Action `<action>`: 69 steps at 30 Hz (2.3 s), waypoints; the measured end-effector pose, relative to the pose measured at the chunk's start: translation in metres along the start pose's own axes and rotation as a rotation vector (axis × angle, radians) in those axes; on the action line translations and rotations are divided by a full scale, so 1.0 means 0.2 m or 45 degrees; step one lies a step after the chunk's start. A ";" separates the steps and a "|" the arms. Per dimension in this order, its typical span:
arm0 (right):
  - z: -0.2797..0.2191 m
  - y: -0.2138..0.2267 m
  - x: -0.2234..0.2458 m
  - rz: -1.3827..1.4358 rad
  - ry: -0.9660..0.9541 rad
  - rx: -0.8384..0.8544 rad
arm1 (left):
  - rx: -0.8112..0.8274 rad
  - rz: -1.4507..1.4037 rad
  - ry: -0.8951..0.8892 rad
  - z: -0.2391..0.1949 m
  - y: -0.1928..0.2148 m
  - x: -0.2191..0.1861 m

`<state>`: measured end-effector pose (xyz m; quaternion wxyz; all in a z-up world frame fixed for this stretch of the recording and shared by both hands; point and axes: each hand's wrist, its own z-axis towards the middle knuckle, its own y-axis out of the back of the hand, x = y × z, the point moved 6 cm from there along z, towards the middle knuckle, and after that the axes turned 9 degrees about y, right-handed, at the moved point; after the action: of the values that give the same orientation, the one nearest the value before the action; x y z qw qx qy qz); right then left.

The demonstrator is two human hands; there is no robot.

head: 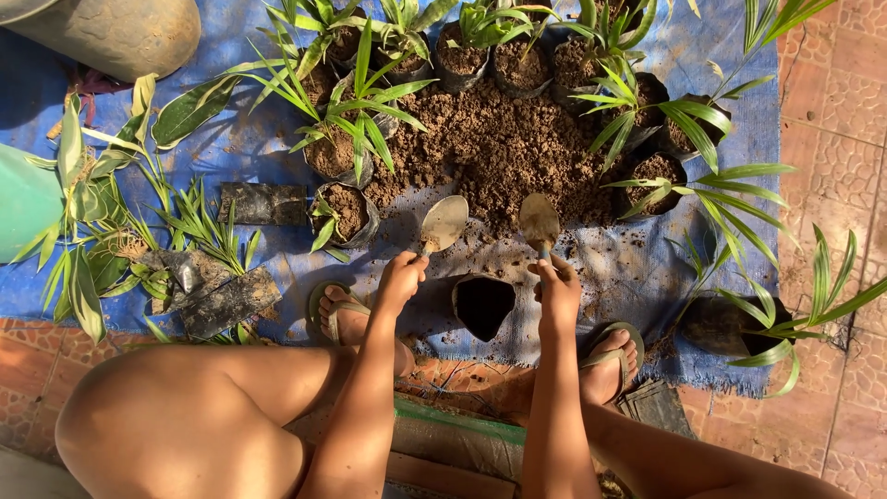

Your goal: The person scoops soil from a pile on a blue tarp and fills a black plastic nursery bag using a small hand trowel. They repeatedly add soil and press it down with their hands to compact it around the plant.

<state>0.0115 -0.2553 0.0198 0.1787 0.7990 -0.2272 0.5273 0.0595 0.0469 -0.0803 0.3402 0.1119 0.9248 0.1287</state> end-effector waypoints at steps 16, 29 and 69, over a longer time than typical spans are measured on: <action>-0.06 0.04 -0.08 0.135 -0.011 0.018 | -0.036 -0.391 0.056 0.10 0.07 0.05; -0.15 -0.22 -0.26 0.168 0.198 0.003 | 0.447 -0.091 -0.188 -0.16 -0.61 -0.17; -0.18 0.08 -1.06 -0.588 -0.399 0.335 | -0.060 1.570 -1.019 -0.89 -0.39 -0.44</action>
<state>-0.0970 -0.2119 -0.1605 0.1517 0.9174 0.0059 0.3678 -0.0013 -0.0820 0.0781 0.5198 0.6430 0.4958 0.2656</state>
